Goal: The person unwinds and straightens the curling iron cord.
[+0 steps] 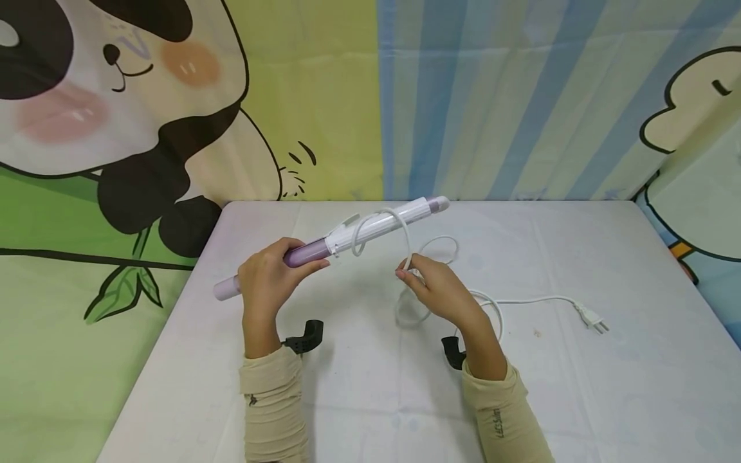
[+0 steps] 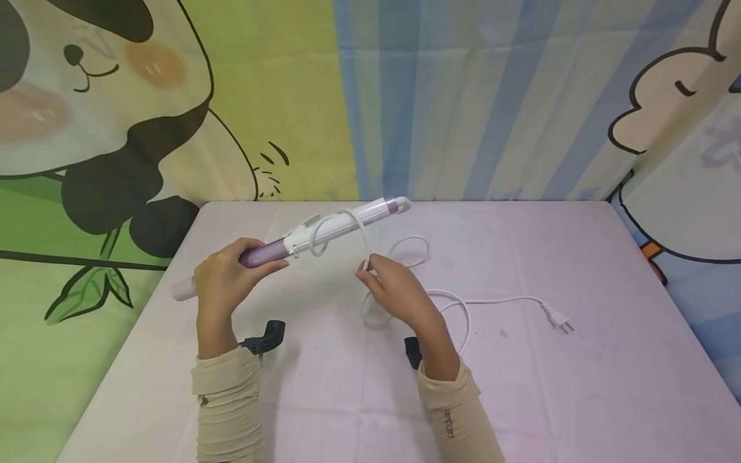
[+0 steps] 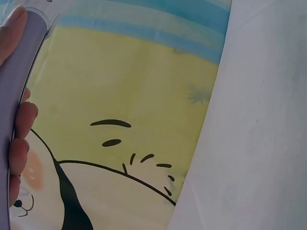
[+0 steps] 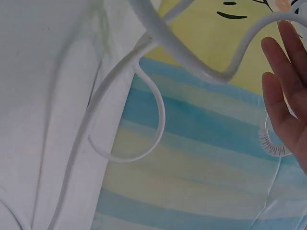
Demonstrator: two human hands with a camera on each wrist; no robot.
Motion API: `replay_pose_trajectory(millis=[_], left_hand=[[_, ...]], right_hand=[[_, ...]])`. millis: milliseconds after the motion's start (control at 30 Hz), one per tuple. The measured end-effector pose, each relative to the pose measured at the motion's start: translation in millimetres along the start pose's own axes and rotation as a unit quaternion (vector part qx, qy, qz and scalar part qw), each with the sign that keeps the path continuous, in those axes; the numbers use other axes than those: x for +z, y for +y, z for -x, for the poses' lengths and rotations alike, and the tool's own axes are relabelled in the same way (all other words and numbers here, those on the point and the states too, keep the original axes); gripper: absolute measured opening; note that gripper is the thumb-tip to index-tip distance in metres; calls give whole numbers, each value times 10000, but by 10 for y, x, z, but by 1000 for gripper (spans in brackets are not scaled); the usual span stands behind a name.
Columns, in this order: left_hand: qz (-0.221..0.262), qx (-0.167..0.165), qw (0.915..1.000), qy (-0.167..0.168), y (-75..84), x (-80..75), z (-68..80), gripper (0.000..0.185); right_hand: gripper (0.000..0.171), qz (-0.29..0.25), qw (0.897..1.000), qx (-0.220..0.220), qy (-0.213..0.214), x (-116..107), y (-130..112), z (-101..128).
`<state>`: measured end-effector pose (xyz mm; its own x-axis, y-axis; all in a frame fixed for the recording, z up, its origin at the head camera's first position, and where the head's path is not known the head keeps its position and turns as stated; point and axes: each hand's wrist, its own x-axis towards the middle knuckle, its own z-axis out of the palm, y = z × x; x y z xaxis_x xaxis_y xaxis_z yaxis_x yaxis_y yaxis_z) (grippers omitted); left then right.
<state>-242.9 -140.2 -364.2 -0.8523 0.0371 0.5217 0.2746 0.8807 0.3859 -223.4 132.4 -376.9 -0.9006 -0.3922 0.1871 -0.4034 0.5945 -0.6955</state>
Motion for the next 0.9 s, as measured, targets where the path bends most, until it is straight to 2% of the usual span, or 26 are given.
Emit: replay_pose_trajectory(millis=[300, 600, 733, 900], left_hand=[[11, 133, 9994, -320, -11, -26, 0, 51], [161, 259, 9990, -324, -21, -69, 6, 48], [188, 384, 9987, -284, -39, -91, 15, 47], [363, 405, 9984, -179, -70, -125, 33, 47]], right_hand=[[15, -16, 9924, 163, 1219, -100, -23, 52], [20, -362, 9684, 472, 2423, -219, 109, 95], [25, -461, 9620, 817, 2565, -253, 183, 102], [29, -490, 9611, 1201, 2437, -283, 266, 100]])
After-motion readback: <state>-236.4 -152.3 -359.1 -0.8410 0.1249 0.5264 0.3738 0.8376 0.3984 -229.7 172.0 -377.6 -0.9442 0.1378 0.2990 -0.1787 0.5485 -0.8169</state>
